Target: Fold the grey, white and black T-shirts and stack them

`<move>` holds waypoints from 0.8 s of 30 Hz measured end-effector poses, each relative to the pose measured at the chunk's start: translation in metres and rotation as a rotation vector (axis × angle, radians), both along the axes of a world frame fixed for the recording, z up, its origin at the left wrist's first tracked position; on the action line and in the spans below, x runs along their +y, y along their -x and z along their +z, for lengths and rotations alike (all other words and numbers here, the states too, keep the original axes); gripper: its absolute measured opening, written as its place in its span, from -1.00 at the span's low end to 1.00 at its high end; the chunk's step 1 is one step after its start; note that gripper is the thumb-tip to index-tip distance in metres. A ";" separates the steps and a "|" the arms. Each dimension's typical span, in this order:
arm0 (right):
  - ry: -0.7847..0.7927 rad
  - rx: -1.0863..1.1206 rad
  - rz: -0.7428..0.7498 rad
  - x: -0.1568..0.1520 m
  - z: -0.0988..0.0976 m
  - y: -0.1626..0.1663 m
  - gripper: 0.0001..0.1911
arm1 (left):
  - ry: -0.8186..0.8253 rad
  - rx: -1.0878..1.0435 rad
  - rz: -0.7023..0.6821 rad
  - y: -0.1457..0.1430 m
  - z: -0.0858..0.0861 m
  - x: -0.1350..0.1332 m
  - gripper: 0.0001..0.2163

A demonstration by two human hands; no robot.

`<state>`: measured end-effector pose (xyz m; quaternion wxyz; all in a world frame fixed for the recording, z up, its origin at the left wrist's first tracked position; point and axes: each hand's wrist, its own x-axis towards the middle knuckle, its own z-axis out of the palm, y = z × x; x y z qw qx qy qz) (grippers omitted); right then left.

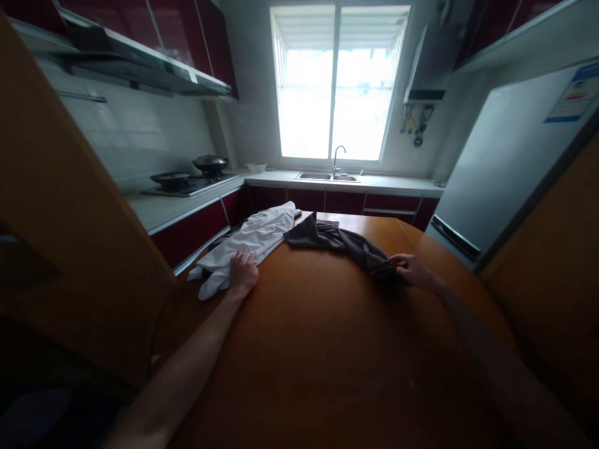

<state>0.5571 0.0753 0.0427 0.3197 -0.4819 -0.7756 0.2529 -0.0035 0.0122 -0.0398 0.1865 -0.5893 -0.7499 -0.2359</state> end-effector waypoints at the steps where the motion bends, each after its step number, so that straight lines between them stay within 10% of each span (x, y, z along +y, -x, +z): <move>1: 0.049 -0.067 0.107 -0.011 -0.004 -0.001 -0.59 | -0.037 0.003 -0.027 -0.005 0.001 0.001 -0.54; 5: 0.156 -0.253 0.298 -0.035 -0.013 0.004 -0.43 | -0.128 -0.039 -0.259 -0.058 0.005 0.009 -0.56; 13: -0.317 -0.091 -0.314 -0.036 -0.031 0.040 -0.66 | -0.074 -0.242 -0.550 -0.196 0.004 0.030 -0.60; 24: -0.368 0.158 -0.474 -0.070 -0.053 0.018 -0.69 | 0.022 -0.301 -0.581 -0.182 0.011 -0.037 -0.63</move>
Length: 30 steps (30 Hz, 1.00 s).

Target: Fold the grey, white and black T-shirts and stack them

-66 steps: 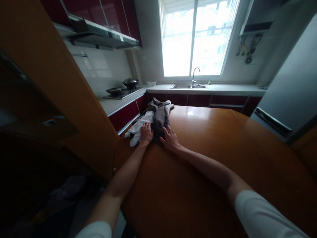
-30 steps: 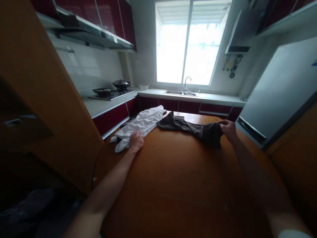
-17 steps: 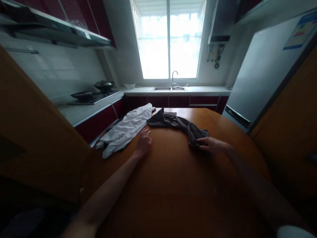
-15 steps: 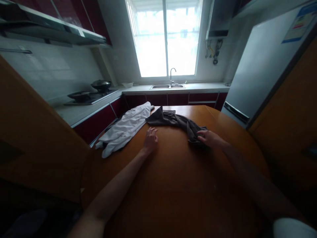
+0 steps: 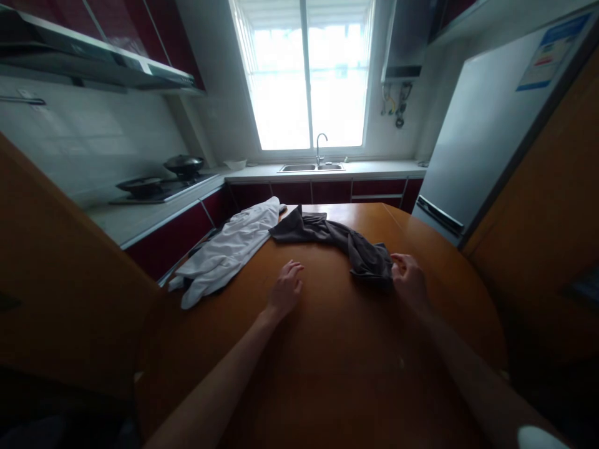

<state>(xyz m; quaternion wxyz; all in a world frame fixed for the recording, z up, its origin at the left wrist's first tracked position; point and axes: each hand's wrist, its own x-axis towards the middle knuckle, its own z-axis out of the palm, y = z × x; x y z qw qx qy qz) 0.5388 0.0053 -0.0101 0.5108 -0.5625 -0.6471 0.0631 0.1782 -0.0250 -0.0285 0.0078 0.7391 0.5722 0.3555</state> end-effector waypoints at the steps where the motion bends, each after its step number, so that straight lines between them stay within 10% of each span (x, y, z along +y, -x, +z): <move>1: 0.008 0.012 -0.008 -0.008 -0.002 -0.001 -0.70 | -0.008 -0.005 0.015 0.003 0.005 -0.007 -0.63; 7: 0.030 0.046 0.012 -0.060 -0.013 -0.010 -0.72 | -0.049 0.017 0.062 0.036 0.033 -0.043 -0.65; 13: 0.058 -0.055 -0.010 -0.077 -0.025 -0.017 -0.68 | -0.029 -0.018 0.116 0.061 0.016 -0.060 -0.67; 23: 0.170 -0.254 0.022 -0.051 -0.055 -0.018 -0.45 | 0.080 0.016 -0.034 0.050 -0.002 -0.030 -0.63; 30: 0.212 -0.229 0.117 -0.039 -0.040 -0.003 -0.40 | 0.119 0.095 -0.127 0.043 0.010 0.003 -0.66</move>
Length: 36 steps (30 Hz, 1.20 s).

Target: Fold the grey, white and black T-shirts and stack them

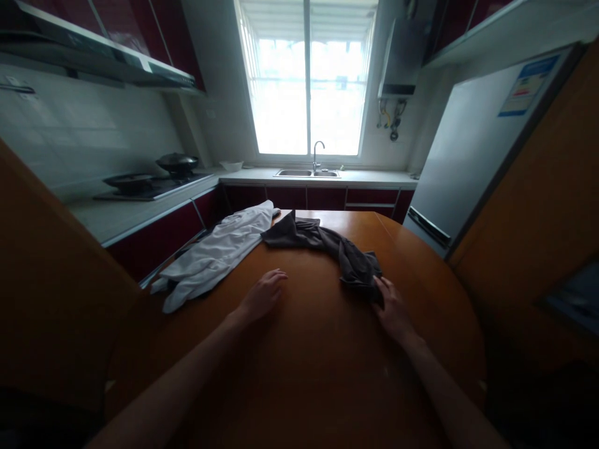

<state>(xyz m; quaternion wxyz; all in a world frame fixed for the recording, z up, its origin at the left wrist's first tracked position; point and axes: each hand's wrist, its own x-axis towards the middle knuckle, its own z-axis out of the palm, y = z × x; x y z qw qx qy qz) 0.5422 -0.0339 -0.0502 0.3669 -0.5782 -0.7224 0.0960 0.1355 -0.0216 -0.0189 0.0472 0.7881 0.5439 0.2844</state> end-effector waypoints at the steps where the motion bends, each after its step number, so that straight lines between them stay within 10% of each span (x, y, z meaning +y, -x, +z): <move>1: 0.022 0.004 0.027 0.001 0.004 0.003 -0.44 | 0.004 0.004 -0.006 -0.002 0.002 0.005 -0.67; 9: 0.186 0.005 0.491 -0.053 0.053 0.034 -0.67 | -0.045 -0.107 0.063 0.002 0.012 0.045 -0.70; 14: 0.606 0.022 0.947 -0.084 0.088 0.050 -0.66 | -0.030 -0.092 0.149 -0.011 0.023 0.079 -0.71; 26: 0.321 0.278 0.234 0.025 0.037 0.077 -0.73 | 0.184 -0.015 0.208 -0.141 0.035 0.184 -0.74; 36: 0.371 0.055 0.252 0.015 0.031 0.084 -0.62 | 0.168 -0.438 0.318 -0.082 0.048 0.208 -0.91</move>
